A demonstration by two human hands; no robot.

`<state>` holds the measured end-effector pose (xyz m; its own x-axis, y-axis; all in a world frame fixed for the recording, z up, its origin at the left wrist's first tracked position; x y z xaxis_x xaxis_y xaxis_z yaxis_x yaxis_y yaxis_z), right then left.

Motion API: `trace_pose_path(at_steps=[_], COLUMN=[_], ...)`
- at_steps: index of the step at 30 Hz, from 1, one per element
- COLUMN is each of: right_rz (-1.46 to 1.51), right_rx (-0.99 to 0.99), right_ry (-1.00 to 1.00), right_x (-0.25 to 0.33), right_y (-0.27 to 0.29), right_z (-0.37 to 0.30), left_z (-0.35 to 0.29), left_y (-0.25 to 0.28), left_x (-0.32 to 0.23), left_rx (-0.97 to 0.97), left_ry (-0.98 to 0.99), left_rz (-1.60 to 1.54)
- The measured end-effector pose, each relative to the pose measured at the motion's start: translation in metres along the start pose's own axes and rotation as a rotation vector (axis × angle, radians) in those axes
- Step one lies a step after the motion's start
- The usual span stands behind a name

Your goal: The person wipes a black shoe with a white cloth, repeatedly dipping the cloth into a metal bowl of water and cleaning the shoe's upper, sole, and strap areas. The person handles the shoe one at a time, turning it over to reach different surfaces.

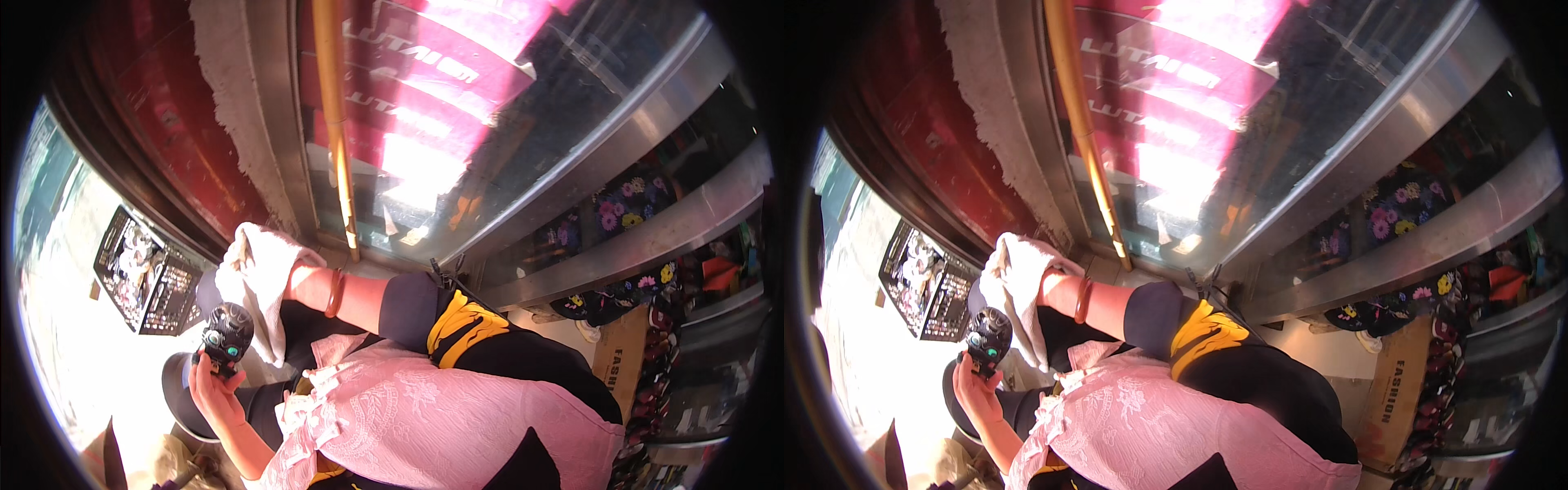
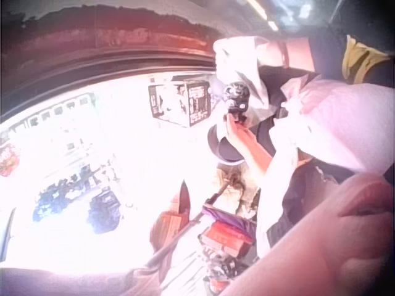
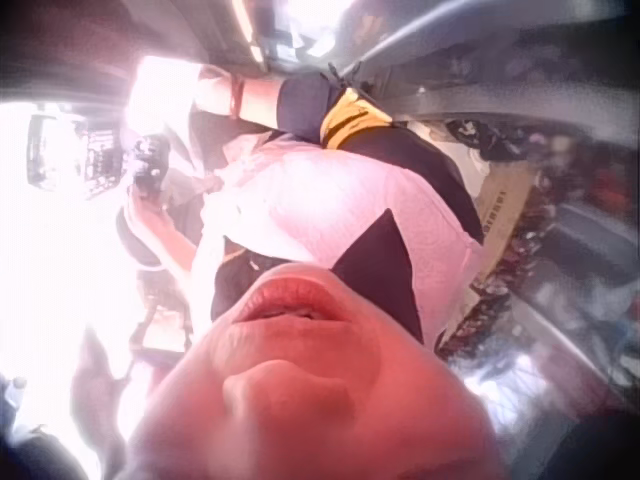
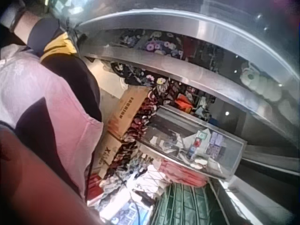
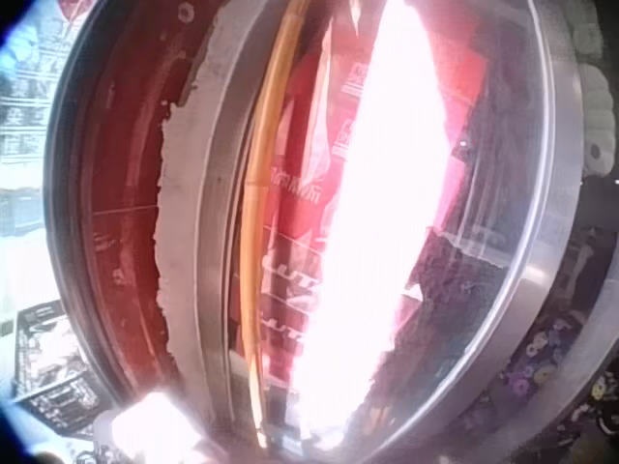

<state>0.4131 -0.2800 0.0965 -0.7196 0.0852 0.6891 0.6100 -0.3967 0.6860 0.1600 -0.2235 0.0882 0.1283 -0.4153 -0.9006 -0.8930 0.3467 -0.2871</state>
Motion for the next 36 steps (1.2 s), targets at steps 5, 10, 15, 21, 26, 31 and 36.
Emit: trace_pose_path(at_steps=[5,10,15,21,26,31,36], right_rz=[-0.413,-0.401,0.023,0.361,0.155,-0.074,0.115], right_rx=[0.119,-0.088,0.191,0.25,0.11,0.172,0.159], right_ry=[0.269,0.642,0.609,0.477,0.373,0.429,0.56], right_x=[0.061,0.077,0.104,0.105,0.11,0.1,0.083], right_y=[0.017,-0.012,-0.036,-0.085,-0.085,-0.08,-0.079], right_z=[0.009,-0.008,-0.014,-0.033,-0.034,-0.022,-0.005], left_z=[-0.018,-0.036,-0.042,-0.039,-0.043,-0.047,-0.038], left_y=[0.009,0.012,0.022,0.023,0.018,0.018,0.017], left_x=[-0.019,-0.009,0.003,0.008,0.01,0.02,0.025], left_rx=[-0.008,-0.012,0.03,-0.039,-0.071,-0.062,-0.082], left_ry=[0.058,0.105,0.001,-0.305,-0.227,-0.364,-0.517], left_rz=[-0.101,-0.103,-0.07,0.486,0.262,0.514,0.438])
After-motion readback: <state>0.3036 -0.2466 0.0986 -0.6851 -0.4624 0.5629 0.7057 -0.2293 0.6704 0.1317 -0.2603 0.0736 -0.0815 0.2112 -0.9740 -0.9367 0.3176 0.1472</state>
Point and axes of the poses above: each hand's wrist, its own z-axis towards the middle knuckle, its own y-axis out of the back of the hand, x = y × z, the point moved 3 cm from there along z, towards the middle knuckle, and after that the axes turned 2 degrees about -x, right-handed, at the moved point
